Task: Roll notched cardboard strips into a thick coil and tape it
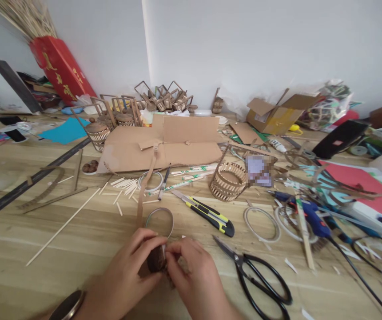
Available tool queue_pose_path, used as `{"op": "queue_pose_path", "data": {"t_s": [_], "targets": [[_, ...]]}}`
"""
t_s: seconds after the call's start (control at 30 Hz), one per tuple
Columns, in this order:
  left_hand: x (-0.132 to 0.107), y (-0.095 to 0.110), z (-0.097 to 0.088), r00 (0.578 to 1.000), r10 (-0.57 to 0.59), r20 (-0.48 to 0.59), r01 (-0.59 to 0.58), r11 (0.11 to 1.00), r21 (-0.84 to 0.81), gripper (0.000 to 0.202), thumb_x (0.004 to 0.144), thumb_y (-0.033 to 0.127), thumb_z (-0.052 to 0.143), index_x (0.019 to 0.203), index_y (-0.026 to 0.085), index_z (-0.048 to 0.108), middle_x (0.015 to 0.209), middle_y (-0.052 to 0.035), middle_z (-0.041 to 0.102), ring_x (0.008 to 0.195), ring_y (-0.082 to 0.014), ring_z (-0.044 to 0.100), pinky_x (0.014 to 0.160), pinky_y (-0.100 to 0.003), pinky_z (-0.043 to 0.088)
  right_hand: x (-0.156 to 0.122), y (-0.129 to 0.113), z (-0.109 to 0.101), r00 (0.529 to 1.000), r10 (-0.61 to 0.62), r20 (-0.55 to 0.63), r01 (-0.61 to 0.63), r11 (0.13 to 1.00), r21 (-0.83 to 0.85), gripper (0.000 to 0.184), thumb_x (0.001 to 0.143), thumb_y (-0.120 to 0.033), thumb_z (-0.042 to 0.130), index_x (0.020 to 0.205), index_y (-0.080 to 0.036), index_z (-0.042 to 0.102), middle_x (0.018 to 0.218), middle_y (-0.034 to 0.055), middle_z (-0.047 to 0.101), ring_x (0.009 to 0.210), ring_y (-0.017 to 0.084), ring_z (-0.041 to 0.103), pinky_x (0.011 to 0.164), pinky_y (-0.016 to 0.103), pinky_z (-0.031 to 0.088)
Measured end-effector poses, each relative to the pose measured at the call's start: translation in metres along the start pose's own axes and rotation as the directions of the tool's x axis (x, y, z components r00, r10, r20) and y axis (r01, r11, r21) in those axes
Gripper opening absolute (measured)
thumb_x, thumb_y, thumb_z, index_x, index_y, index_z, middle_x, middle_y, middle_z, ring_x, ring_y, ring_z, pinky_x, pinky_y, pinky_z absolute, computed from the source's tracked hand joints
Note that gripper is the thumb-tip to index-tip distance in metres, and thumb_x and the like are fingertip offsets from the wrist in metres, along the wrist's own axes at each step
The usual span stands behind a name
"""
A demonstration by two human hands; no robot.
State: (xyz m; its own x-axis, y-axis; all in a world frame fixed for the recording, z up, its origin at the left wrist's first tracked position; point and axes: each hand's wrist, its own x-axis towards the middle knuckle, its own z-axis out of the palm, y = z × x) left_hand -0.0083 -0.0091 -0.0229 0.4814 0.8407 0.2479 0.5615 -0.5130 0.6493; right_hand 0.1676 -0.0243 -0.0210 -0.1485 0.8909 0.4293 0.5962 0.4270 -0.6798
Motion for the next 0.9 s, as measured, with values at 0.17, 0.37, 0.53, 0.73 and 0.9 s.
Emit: {"op": "queue_pose_path", "data": {"t_s": [0.17,0.37,0.53,0.73,0.9], "targets": [[-0.0009,-0.0044,0.0008,1.0,-0.012,-0.012,0.012,1.0,0.013,0.064,0.064,-0.008,0.059,0.121,0.021,0.056,0.113,-0.0078,0.059,0.104,-0.0261,0.063,0.089,-0.043,0.057,-0.0014,0.0022,0.0012,0.998,0.008,0.063,-0.01,1.0,0.025,0.017,0.091,-0.017,0.052,0.083,-0.023,0.066,0.075,-0.0015,0.072,0.068,0.014,0.068,0.063,0.021,0.051],[-0.002,-0.002,-0.0007,0.999,-0.036,0.012,0.036,0.999,0.012,0.063,0.065,-0.007,0.059,0.12,0.023,0.056,0.113,-0.007,0.059,0.105,-0.0255,0.062,0.09,-0.041,0.056,-0.0029,0.0031,-0.0003,0.998,-0.014,0.065,0.015,1.0,-0.024,0.016,0.091,-0.016,0.052,0.083,-0.023,0.065,0.074,-0.0011,0.071,0.068,0.015,0.068,0.061,0.022,0.051],[-0.0016,0.0001,-0.0009,0.997,-0.057,0.042,0.057,0.998,0.013,0.062,0.066,-0.006,0.059,0.12,0.023,0.055,0.113,-0.0076,0.058,0.106,-0.0263,0.061,0.091,-0.044,0.055,0.0001,0.0005,-0.0027,0.994,-0.06,0.086,0.067,0.994,-0.082,0.021,0.093,-0.016,0.047,0.082,-0.023,0.063,0.071,-0.0013,0.07,0.065,0.015,0.067,0.059,0.023,0.05],[-0.0012,0.0005,-0.0005,0.993,-0.087,0.081,0.085,0.996,0.022,0.061,0.067,-0.006,0.058,0.121,0.022,0.056,0.115,-0.0083,0.058,0.107,-0.0269,0.061,0.092,-0.045,0.055,-0.0022,0.0025,-0.0007,0.992,-0.089,0.093,0.102,0.985,-0.143,0.021,0.091,-0.011,0.046,0.082,-0.022,0.06,0.071,-0.0008,0.068,0.064,0.015,0.065,0.058,0.023,0.05],[-0.0004,0.0008,0.0006,0.996,-0.066,0.067,0.065,0.998,0.018,0.059,0.066,-0.007,0.057,0.118,0.02,0.057,0.112,-0.0087,0.058,0.105,-0.0266,0.062,0.091,-0.045,0.055,-0.0048,0.0036,0.003,0.989,-0.116,0.094,0.131,0.976,-0.173,0.02,0.091,-0.009,0.044,0.086,-0.022,0.059,0.074,0.0004,0.068,0.067,0.016,0.066,0.062,0.024,0.051]]}}
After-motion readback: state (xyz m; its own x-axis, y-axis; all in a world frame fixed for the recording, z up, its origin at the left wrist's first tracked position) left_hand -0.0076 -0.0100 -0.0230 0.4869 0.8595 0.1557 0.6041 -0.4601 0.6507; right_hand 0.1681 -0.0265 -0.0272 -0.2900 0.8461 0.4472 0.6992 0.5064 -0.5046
